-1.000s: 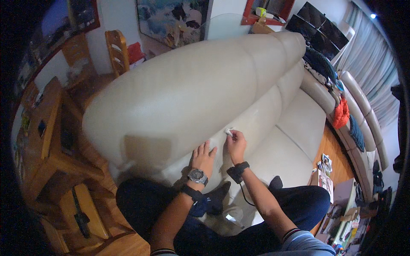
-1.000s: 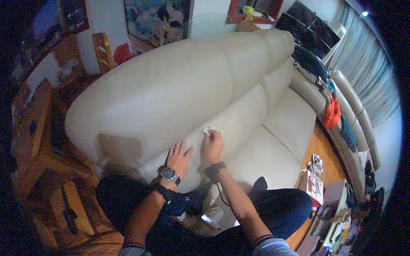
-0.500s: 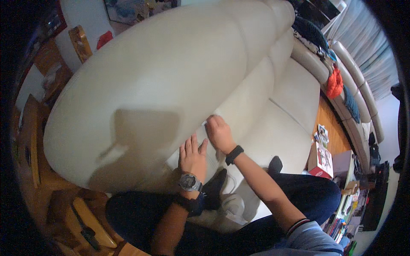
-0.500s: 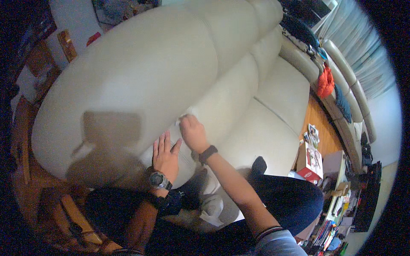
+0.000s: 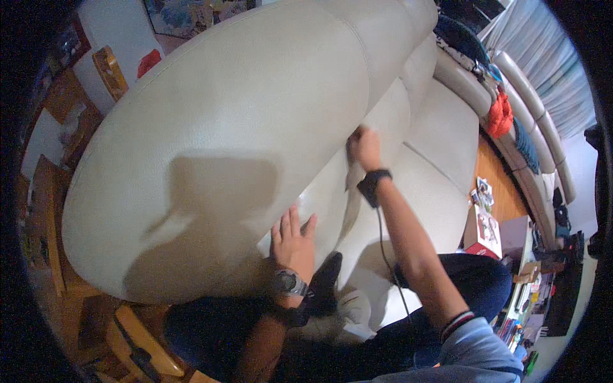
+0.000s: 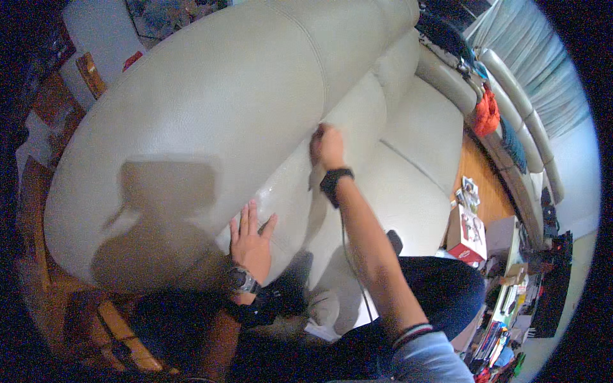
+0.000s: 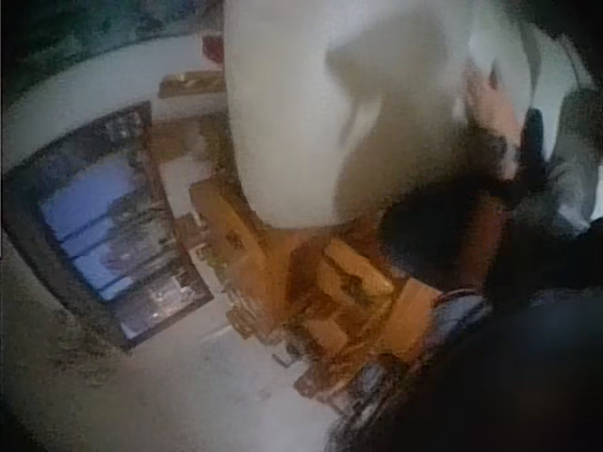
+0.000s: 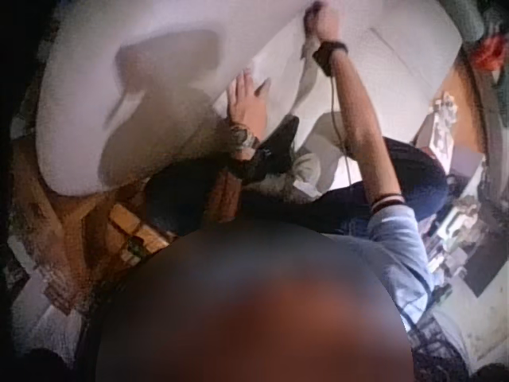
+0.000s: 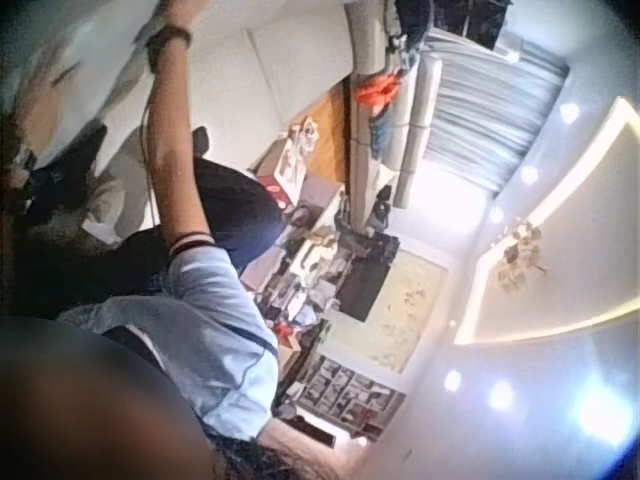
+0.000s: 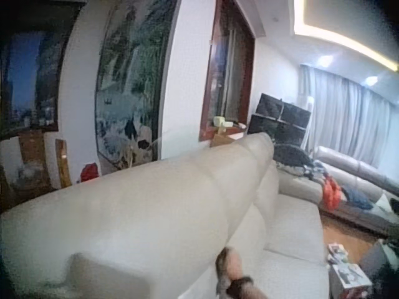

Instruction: The person sits on a white leather sofa and cleans it by spraying a cleaning solution and wiping with a tissue. The person repeatedly sprays and wipes different sections of the sofa cushions.

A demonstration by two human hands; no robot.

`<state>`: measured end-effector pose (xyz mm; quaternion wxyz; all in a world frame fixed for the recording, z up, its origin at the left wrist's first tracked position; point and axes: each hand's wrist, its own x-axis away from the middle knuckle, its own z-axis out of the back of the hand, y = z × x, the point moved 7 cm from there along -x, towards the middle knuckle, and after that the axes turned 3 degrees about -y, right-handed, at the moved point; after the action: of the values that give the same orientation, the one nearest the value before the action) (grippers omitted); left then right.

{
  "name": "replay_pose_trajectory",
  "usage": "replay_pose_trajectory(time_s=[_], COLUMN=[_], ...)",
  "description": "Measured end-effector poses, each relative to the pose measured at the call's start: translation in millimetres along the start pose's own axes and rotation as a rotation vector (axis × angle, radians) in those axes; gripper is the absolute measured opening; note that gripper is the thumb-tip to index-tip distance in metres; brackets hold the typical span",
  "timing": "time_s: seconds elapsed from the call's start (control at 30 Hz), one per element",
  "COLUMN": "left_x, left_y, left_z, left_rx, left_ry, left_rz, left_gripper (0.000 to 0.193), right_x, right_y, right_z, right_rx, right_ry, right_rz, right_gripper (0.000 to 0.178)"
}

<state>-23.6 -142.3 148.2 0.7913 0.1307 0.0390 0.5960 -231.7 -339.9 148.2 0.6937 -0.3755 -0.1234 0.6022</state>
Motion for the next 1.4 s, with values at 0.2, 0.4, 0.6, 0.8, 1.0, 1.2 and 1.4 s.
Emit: replay_pose_trajectory(time_s=[0.2, 0.4, 0.6, 0.8, 1.0, 1.2, 1.4], left_x=[-8.9, -4.5, -4.7, -2.8, -2.5, 2.5, -0.1], left_y=[6.4, 1.9, 7.2, 9.7, 6.9, 7.5, 9.6], left_z=[-6.0, 2.0, 3.5, -1.4, -7.6, -0.8, -7.2], left_rx=[-0.123, 0.078, 0.021, 0.010, -0.018, 0.062, 0.043], left_ry=[-0.004, 0.101, 0.090, 0.034, -0.014, 0.091, 0.016], left_rz=[0.025, -0.036, -0.038, -0.033, -0.054, -0.107, -0.102], left_gripper=[0.042, 0.039, 0.043, 0.042, 0.039, 0.036, 0.039], right_x=[138.4, 74.0, -33.5, 13.9, 139.6, 73.1, -27.9], right_y=[-86.2, -48.7, 8.0, -15.8, -85.4, -51.5, -3.4], right_z=[-20.6, -38.6, -17.8, -7.2, -22.2, -37.9, -13.0], right_rx=[-0.249, 0.098, 0.299, 0.080, -0.208, 0.044, 0.230], right_ry=[-0.332, -0.240, -0.223, -0.122, -0.135, -0.040, 0.033], right_rz=[0.363, 0.345, 0.223, 0.058, 0.325, 0.257, 0.180], right_gripper=[0.013, 0.019, 0.017, 0.013, 0.013, 0.015, 0.013])
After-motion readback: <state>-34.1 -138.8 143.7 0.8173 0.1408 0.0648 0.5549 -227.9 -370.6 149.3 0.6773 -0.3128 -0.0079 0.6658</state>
